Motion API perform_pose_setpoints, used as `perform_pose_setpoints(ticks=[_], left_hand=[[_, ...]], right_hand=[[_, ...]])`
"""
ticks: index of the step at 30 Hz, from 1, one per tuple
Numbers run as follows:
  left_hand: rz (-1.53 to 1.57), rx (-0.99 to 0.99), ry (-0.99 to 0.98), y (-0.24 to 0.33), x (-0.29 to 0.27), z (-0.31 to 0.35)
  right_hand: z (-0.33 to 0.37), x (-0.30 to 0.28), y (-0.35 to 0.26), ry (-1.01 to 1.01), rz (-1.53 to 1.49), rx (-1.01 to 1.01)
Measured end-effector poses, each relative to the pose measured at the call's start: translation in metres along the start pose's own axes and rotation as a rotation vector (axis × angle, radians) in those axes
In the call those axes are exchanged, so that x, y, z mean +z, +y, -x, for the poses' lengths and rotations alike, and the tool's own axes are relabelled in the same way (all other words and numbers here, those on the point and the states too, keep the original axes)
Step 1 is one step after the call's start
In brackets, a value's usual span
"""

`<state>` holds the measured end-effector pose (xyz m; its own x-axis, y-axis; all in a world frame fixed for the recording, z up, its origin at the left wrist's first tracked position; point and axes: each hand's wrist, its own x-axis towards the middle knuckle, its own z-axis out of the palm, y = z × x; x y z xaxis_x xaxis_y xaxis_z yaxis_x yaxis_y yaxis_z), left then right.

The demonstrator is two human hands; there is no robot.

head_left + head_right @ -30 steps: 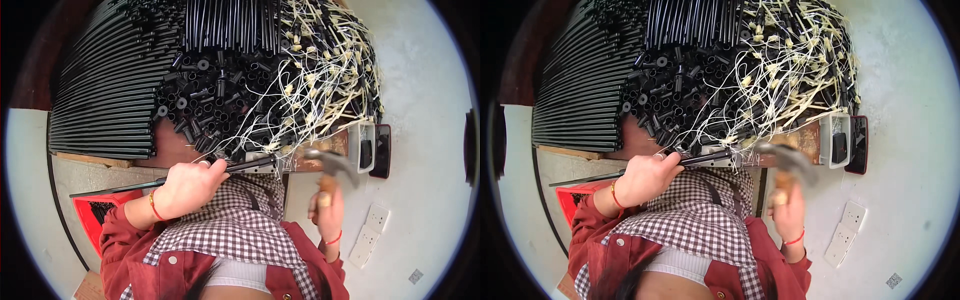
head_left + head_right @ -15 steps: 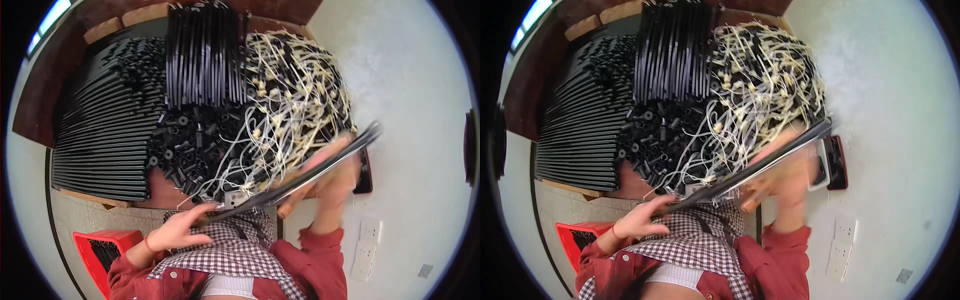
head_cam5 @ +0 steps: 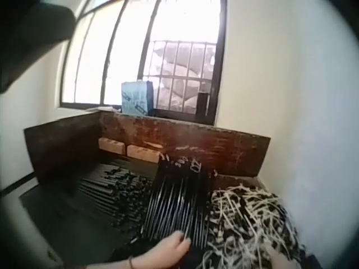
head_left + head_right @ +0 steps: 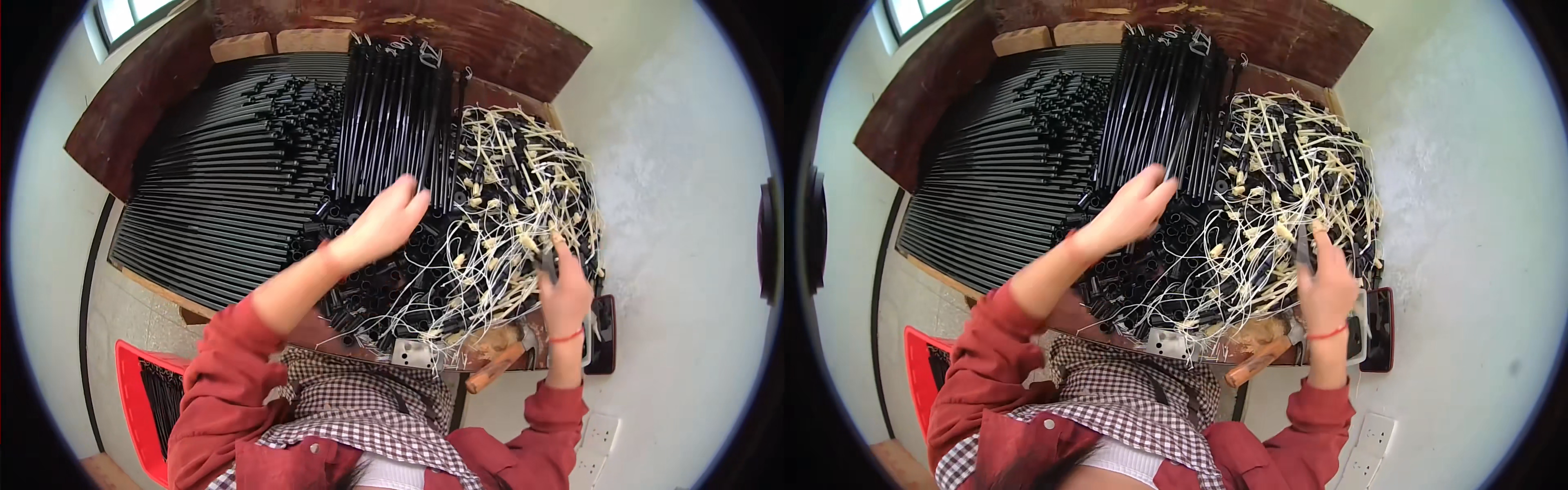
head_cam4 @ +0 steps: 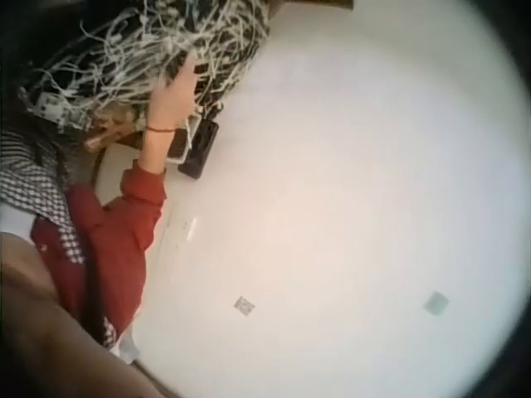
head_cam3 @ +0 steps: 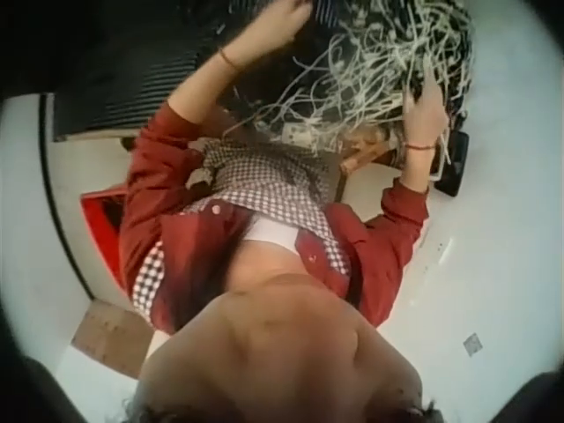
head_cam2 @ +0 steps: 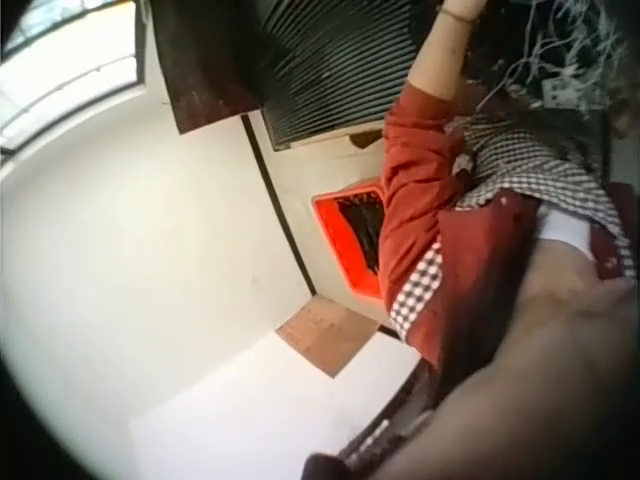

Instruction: Assembling small plastic parts onto long black rods using a small hammer.

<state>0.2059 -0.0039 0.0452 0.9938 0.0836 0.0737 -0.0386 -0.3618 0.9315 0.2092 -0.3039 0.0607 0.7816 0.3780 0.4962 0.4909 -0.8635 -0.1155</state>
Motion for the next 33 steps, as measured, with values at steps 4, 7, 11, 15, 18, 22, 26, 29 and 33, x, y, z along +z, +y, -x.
perform_pose_setpoints(ticks=[4, 7, 11, 15, 18, 22, 26, 29, 33], left_hand=[[-0.926, 0.012, 0.17, -0.054, 0.015, -0.08], [-0.914, 0.08, 0.176, -0.025, 0.026, -0.07], [-0.83, 0.497, -0.288, 0.03, 0.022, 0.002], [0.572, 0.014, -0.373, 0.042, 0.045, 0.096], [0.486, 0.047, -0.366, 0.047, 0.017, 0.123], [-0.241, 0.223, -0.752, 0.023, -0.011, 0.175], [0.637, -0.233, -0.36, 0.005, -0.05, 0.178], [0.567, 0.299, -0.274, -0.007, -0.033, 0.174], [0.212, 0.37, -0.099, 0.004, -0.022, 0.171]], right_hand=[[0.038, 0.005, -0.009, -0.393, -0.771, 0.319], [0.055, -0.018, -0.033, -0.346, -1.438, 0.752], [0.077, -0.023, -0.062, -0.051, -1.396, 0.757], [0.089, -0.013, -0.129, -0.37, -1.506, 0.567], [0.084, 0.0, -0.127, -0.52, -1.84, 0.672], [0.07, -0.011, -0.128, -0.348, -2.562, 0.708], [0.045, -0.027, -0.103, -0.387, -2.458, 0.136], [0.044, -0.023, -0.145, -0.468, -1.501, -0.192], [0.039, -0.02, -0.182, -0.578, -0.782, -0.281]])
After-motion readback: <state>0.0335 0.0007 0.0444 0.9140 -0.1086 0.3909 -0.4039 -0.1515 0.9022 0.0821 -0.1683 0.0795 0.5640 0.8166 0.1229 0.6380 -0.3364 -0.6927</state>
